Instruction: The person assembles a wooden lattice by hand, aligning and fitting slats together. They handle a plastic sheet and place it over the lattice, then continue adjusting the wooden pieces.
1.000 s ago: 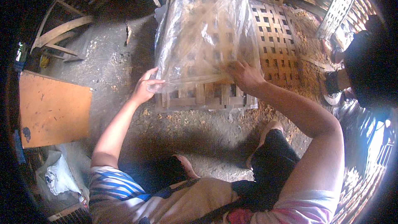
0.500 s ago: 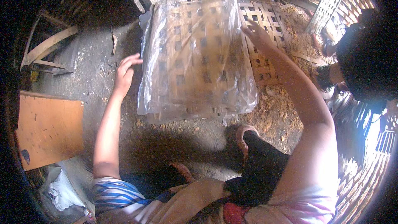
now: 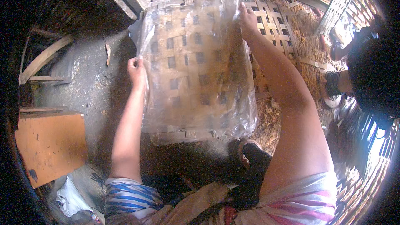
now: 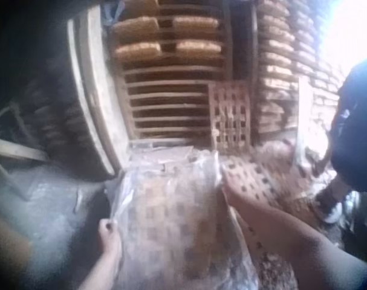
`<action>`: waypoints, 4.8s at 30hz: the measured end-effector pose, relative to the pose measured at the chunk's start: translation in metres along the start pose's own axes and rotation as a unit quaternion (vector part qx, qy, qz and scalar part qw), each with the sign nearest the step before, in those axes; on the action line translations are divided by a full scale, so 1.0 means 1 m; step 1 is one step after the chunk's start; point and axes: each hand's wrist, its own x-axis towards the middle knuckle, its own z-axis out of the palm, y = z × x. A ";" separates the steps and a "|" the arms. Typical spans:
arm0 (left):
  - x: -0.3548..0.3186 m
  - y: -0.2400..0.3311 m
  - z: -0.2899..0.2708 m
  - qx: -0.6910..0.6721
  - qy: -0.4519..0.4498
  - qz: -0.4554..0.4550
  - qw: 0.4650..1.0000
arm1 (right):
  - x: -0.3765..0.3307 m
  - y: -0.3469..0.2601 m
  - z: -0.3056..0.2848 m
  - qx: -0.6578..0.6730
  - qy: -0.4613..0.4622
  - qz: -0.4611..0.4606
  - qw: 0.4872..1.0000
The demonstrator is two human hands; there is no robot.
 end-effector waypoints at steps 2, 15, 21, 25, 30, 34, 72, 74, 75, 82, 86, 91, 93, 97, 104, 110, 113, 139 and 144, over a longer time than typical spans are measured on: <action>0.002 -0.001 -0.016 -0.009 0.014 -0.027 0.999 | -0.026 -0.014 0.012 0.009 -0.043 0.014 0.999; -0.012 0.053 -0.019 0.288 -0.003 0.129 0.949 | -0.011 -0.014 0.007 -0.248 -0.011 -0.100 0.964; -0.028 0.058 -0.024 0.425 -0.260 0.294 0.815 | 0.012 0.012 -0.026 -0.346 0.029 -0.092 0.933; -0.033 0.057 -0.010 0.394 -0.256 0.320 0.823 | 0.022 0.074 -0.132 -0.521 0.069 0.027 0.850; -0.030 0.058 -0.017 0.387 -0.246 0.333 0.824 | -0.032 0.132 -0.222 -0.662 0.126 0.087 0.734; -0.030 0.060 -0.014 0.379 -0.258 0.324 0.828 | -0.031 0.142 -0.277 -0.625 0.065 0.142 0.765; -0.032 0.061 -0.014 0.304 -0.255 0.322 0.860 | 0.031 -0.008 -0.307 -0.345 -0.048 0.006 0.937; -0.029 0.056 -0.016 0.308 -0.257 0.322 0.858 | 0.017 -0.044 -0.326 -0.301 -0.030 -0.123 0.945; -0.027 0.054 -0.015 0.307 -0.256 0.323 0.858 | 0.010 -0.063 -0.341 -0.279 -0.017 -0.159 0.947; -0.012 0.106 -0.017 0.146 -0.323 0.119 0.928 | -0.050 -0.136 -0.455 -0.162 0.012 -0.165 0.973; -0.037 0.232 0.017 -0.099 -0.322 0.173 0.925 | -0.095 -0.132 -0.484 -0.064 0.073 -0.216 0.972; -0.080 0.388 0.061 -0.380 -0.383 0.225 0.811 | -0.106 -0.104 -0.468 0.123 0.152 -0.198 0.961; -0.097 0.429 0.062 -0.464 -0.392 0.163 0.778 | -0.091 -0.084 -0.450 0.141 0.153 -0.171 0.963; -0.133 0.466 0.051 -0.429 -0.292 0.201 0.831 | -0.050 -0.068 -0.424 0.053 0.059 -0.188 0.979; -0.171 0.501 0.028 -0.449 -0.256 0.294 0.804 | 0.019 -0.073 -0.353 -0.029 0.128 -0.340 0.931; -0.198 0.468 0.083 -0.241 -0.250 0.440 0.828 | 0.020 -0.079 -0.315 -0.209 0.167 -0.416 0.869; -0.197 0.458 0.088 -0.319 -0.294 0.356 0.828 | -0.070 -0.131 -0.282 0.001 0.107 -0.397 0.912; -0.236 0.488 0.081 -0.222 -0.334 0.442 0.802 | -0.251 -0.232 -0.263 0.393 -0.220 0.037 0.892; -0.242 0.490 0.080 -0.244 -0.355 0.439 0.789 | -0.259 -0.234 -0.274 0.359 -0.195 0.037 0.912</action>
